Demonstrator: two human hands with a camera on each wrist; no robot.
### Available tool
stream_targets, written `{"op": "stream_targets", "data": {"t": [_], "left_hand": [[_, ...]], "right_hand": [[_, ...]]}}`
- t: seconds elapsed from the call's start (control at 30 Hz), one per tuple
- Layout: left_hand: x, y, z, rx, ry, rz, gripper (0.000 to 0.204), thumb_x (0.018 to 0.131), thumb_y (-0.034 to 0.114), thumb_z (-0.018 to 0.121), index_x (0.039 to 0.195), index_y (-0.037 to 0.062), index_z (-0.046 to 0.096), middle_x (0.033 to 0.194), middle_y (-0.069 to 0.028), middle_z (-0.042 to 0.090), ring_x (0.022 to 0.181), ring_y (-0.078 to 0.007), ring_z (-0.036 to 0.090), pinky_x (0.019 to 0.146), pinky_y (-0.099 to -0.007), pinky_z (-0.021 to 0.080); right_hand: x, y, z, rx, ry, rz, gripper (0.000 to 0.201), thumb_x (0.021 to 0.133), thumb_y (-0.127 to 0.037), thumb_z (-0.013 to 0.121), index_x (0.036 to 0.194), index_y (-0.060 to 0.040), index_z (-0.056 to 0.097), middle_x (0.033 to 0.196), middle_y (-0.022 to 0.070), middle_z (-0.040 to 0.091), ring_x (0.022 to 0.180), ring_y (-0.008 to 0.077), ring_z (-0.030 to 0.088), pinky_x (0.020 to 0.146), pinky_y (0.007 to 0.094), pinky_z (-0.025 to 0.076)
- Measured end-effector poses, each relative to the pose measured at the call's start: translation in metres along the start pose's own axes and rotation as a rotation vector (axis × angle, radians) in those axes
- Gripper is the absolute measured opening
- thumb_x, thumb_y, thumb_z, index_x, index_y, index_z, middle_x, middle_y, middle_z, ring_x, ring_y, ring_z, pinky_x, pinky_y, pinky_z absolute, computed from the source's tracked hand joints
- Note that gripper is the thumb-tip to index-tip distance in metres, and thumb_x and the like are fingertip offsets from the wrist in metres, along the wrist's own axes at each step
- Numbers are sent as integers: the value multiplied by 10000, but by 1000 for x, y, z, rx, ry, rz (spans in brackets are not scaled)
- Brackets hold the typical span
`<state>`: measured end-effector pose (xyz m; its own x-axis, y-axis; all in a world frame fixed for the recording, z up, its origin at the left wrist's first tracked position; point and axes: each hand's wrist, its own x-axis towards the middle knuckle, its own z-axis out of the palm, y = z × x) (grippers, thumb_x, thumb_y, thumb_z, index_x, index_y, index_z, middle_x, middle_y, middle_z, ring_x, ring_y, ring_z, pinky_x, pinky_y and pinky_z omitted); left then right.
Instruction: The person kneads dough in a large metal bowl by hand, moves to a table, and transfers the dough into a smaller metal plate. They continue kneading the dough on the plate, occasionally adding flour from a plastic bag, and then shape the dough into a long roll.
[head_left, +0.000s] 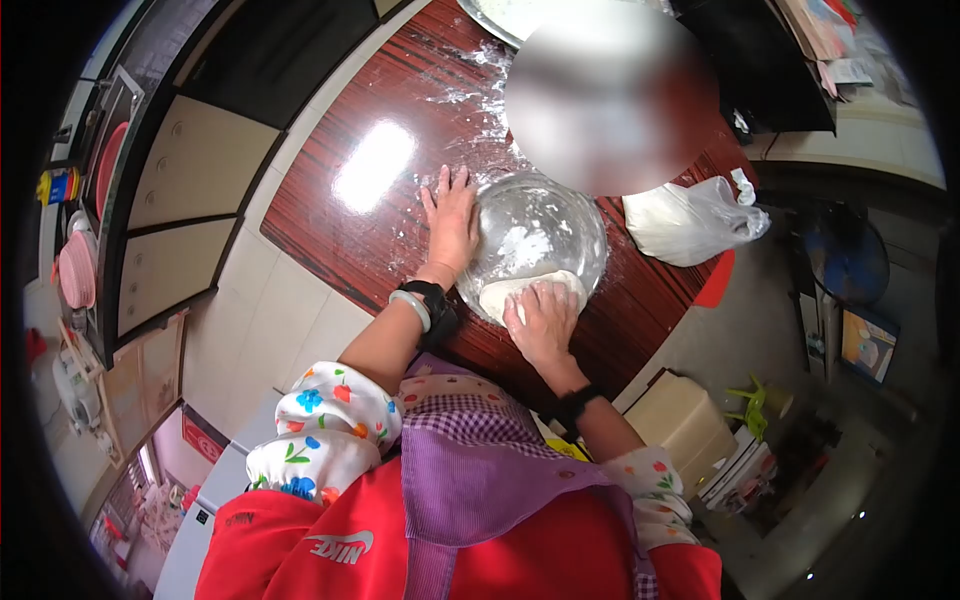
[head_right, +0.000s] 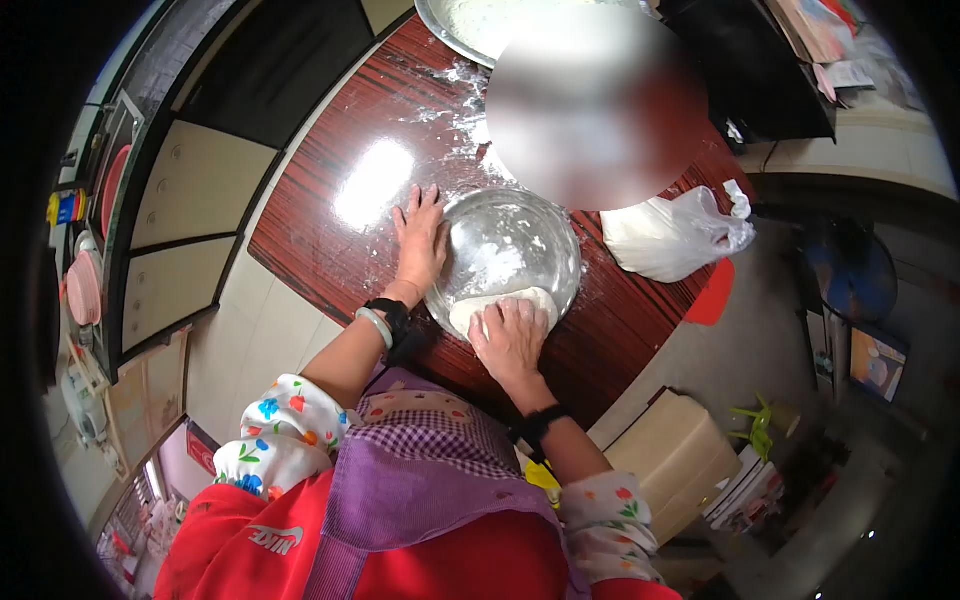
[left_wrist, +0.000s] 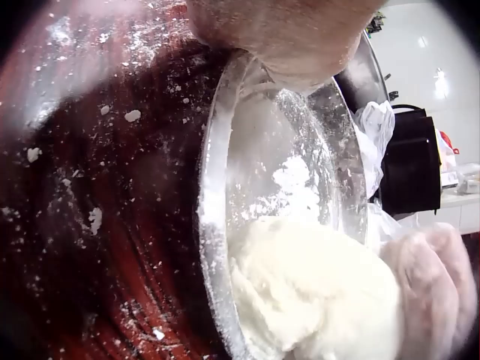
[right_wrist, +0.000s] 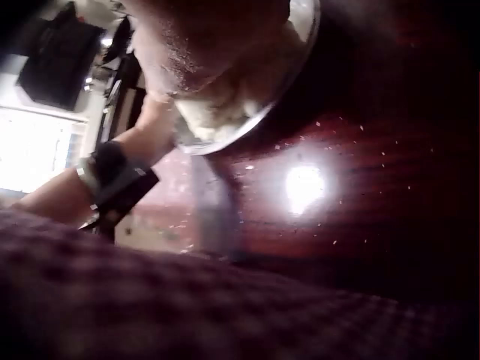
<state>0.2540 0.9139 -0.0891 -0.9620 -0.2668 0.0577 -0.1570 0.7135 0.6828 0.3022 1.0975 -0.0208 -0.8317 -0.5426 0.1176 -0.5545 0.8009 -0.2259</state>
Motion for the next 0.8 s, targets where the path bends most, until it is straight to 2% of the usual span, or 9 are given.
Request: {"op": "stream_targets", "data": {"t": [0.17, 0.27, 0.33, 0.5, 0.57, 0.6, 0.63, 0.7, 0.8], "left_hand": [[5, 5, -4, -12, -88, 31, 304, 850, 16, 519, 1151, 45, 499, 1406, -136, 384, 1376, -357, 203, 1096, -584, 65], [4, 2, 0, -46, -87, 40, 307, 858, 15, 510, 1165, 38, 499, 1404, -139, 390, 1379, -363, 190, 1094, -589, 55], [5, 6, -7, -44, -69, 68, 336, 864, 14, 496, 1199, 19, 480, 1386, -145, 410, 1369, -389, 191, 1092, -594, 43], [-16, 5, 2, -4, 9, -76, 439, 871, 12, 483, 1297, 2, 377, 1415, -199, 331, 1365, -412, 179, 1084, -599, 79], [-28, 5, 4, 18, 46, -90, 366, 864, -7, 465, 1223, -27, 400, 1435, -224, 284, 1367, -421, 164, 1085, -599, 70], [-38, 4, 6, 14, 45, -90, 366, 864, -7, 465, 1223, -27, 400, 1435, -224, 284, 1367, -421, 164, 1085, -599, 70], [-45, 2, 7, 29, 60, -107, 333, 861, 6, 472, 1187, -34, 413, 1438, -240, 268, 1368, -425, 156, 1086, -597, 67], [-57, 5, 0, 42, 76, -129, 302, 859, 19, 478, 1151, -40, 425, 1441, -255, 251, 1370, -429, 148, 1087, -595, 64], [-60, 6, -18, 128, -30, -155, 366, 828, 115, 552, 1130, -65, 450, 1422, -271, 271, 1367, -439, 146, 1095, -568, 92]], "right_hand": [[44, 19, 41, 53, -72, -15, 157, 716, -216, 585, 816, -96, 579, 868, 87, 560, 907, 283, 498, 748, 438, 337], [79, 24, 51, -22, -84, -17, 140, 766, -225, 562, 786, -87, 569, 883, 91, 590, 925, 263, 523, 758, 430, 347], [115, 21, 56, -16, -171, 165, 158, 805, -224, 543, 786, -71, 581, 848, 101, 611, 894, 266, 546, 764, 424, 370], [140, 27, 49, 24, -57, 69, 210, 874, -217, 500, 853, -45, 619, 873, 108, 651, 849, 247, 589, 814, 386, 407], [138, 51, 52, 1177, -120, 230, 207, 905, -171, 492, 934, -17, 626, 892, 109, 669, 833, 215, 620, 806, 341, 447], [139, 47, 9, 962, -81, 327, 206, 928, -128, 470, 970, 2, 624, 928, 107, 678, 861, 181, 633, 787, 308, 476], [138, 59, 7, 992, -20, 379, 245, 931, -182, 480, 958, 13, 626, 929, 146, 672, 861, 245, 647, 788, 352, 483], [133, 74, -18, 431, -236, 373, 305, 930, -244, 488, 951, 25, 631, 939, 203, 652, 867, 340, 633, 793, 402, 484], [118, 69, -5, 310, -298, 362, 380, 922, -319, 489, 935, 34, 629, 913, 248, 629, 865, 408, 596, 801, 449, 467]]}}
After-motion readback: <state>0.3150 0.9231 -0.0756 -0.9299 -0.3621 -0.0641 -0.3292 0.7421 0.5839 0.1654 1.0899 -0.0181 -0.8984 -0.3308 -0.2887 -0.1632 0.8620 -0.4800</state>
